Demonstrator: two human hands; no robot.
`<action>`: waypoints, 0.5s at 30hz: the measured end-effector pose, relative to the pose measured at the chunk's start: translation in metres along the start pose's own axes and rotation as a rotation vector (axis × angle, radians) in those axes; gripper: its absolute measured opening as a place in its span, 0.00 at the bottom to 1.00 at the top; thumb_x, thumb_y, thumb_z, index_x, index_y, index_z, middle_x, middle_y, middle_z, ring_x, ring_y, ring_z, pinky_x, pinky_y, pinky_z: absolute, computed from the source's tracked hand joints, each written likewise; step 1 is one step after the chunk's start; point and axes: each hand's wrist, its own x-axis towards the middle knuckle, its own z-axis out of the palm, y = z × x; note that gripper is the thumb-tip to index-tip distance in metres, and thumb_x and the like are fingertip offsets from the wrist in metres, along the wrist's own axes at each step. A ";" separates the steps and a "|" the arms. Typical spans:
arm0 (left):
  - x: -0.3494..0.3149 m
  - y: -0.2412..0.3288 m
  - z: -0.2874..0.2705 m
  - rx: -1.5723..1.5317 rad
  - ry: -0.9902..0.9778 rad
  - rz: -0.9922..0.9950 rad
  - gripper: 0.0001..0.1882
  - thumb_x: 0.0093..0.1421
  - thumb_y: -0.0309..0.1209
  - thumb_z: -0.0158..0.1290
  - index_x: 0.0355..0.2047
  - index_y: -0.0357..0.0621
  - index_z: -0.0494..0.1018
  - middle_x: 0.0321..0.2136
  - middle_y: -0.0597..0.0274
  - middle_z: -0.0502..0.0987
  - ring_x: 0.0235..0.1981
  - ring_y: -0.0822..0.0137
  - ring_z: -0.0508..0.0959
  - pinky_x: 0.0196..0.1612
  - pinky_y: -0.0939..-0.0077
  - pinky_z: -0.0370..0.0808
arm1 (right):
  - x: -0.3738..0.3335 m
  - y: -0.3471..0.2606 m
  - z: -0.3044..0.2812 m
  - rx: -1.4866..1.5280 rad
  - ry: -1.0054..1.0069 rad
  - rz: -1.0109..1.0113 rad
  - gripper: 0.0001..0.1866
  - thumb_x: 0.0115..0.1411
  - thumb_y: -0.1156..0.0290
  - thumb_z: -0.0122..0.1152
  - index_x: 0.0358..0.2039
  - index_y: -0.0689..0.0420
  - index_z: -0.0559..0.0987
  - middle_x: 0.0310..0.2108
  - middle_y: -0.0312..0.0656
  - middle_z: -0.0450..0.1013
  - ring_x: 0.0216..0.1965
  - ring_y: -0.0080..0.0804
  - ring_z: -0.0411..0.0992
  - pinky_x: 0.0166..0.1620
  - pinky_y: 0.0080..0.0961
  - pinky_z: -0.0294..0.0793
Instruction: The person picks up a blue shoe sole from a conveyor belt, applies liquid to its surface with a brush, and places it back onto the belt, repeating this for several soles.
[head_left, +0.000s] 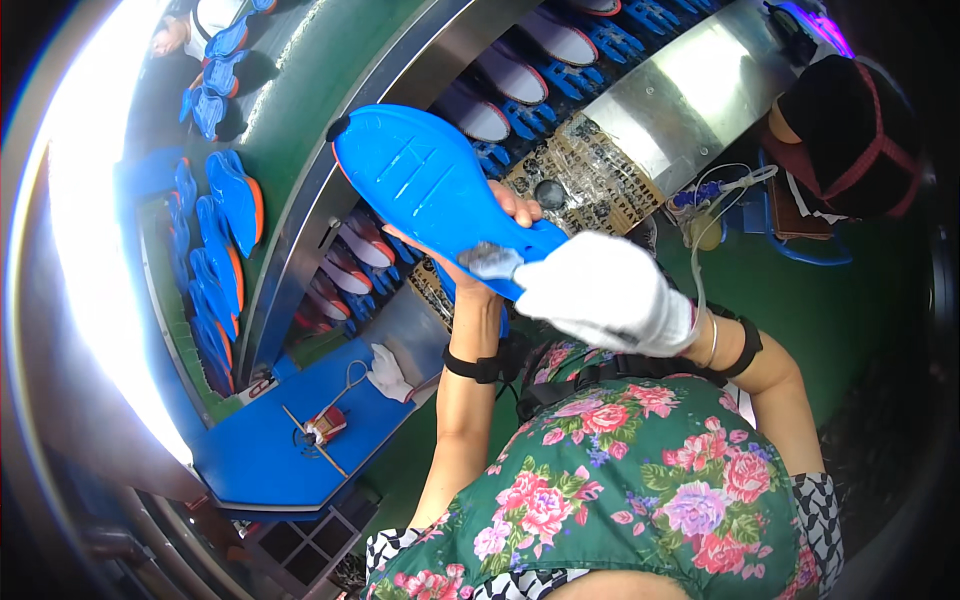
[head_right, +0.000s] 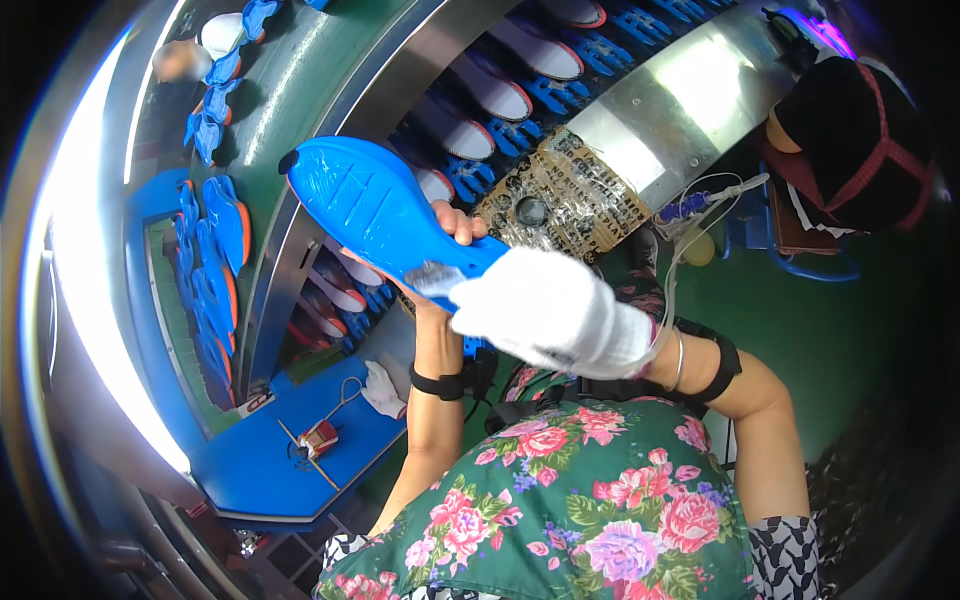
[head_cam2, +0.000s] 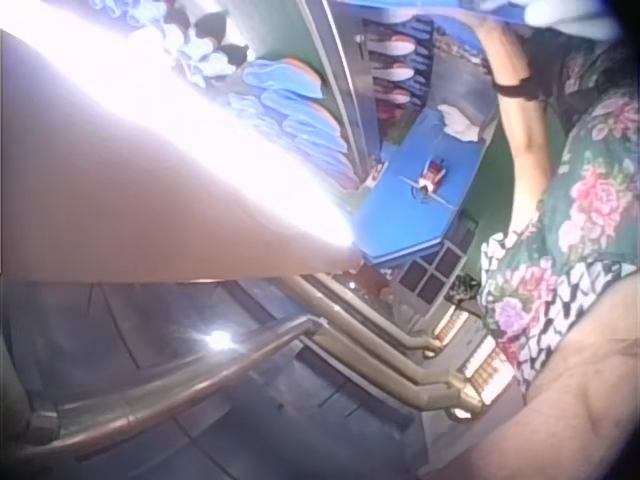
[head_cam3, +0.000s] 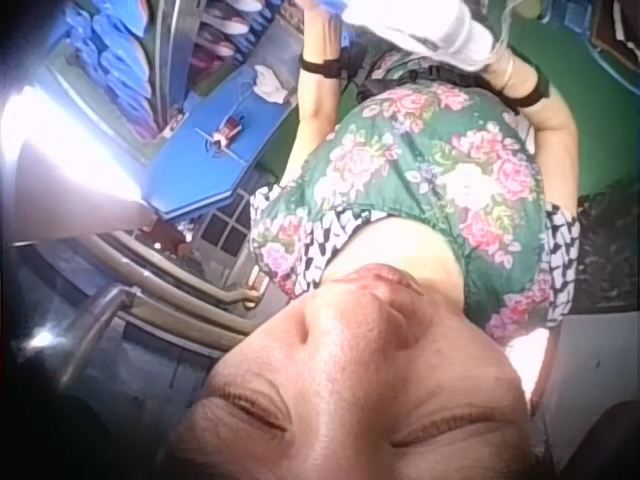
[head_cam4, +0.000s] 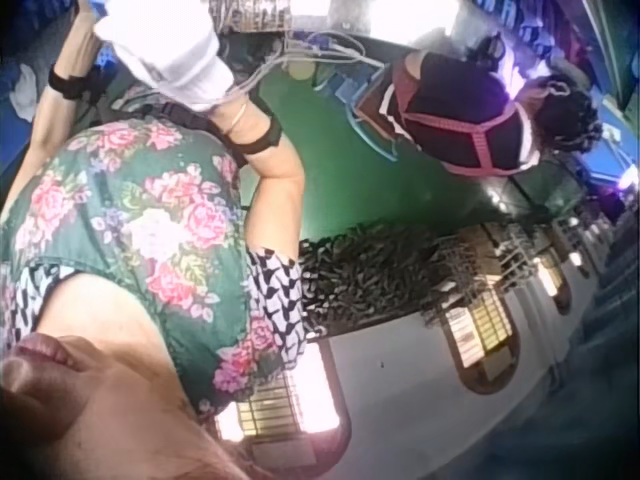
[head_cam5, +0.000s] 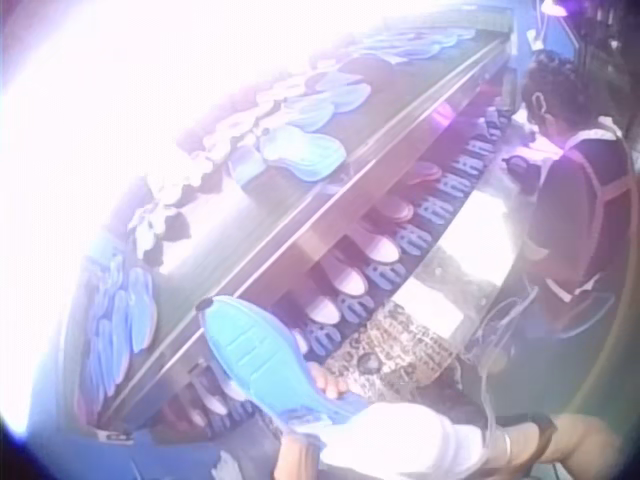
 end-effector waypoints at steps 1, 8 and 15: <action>-0.001 0.000 -0.004 0.026 0.066 -0.013 0.65 0.41 0.91 0.29 0.37 0.32 0.72 0.31 0.52 0.77 0.32 0.54 0.79 0.46 0.56 0.75 | -0.012 -0.001 0.010 0.020 -0.015 0.008 0.18 0.52 0.76 0.73 0.46 0.51 0.86 0.44 0.40 0.82 0.40 0.38 0.80 0.42 0.33 0.81; 0.004 0.006 0.018 -0.035 0.193 -0.004 0.62 0.39 0.92 0.30 0.35 0.37 0.71 0.28 0.54 0.74 0.28 0.56 0.76 0.43 0.53 0.74 | -0.004 -0.003 -0.008 0.052 0.064 0.113 0.15 0.51 0.77 0.74 0.41 0.55 0.87 0.38 0.43 0.83 0.36 0.39 0.81 0.41 0.33 0.80; 0.015 0.023 0.002 -0.047 0.099 -0.130 0.62 0.45 0.88 0.32 0.48 0.36 0.69 0.30 0.53 0.74 0.27 0.56 0.75 0.42 0.53 0.74 | -0.006 0.005 -0.002 0.529 0.043 0.287 0.07 0.53 0.77 0.73 0.34 0.56 0.87 0.35 0.44 0.83 0.34 0.37 0.81 0.40 0.31 0.79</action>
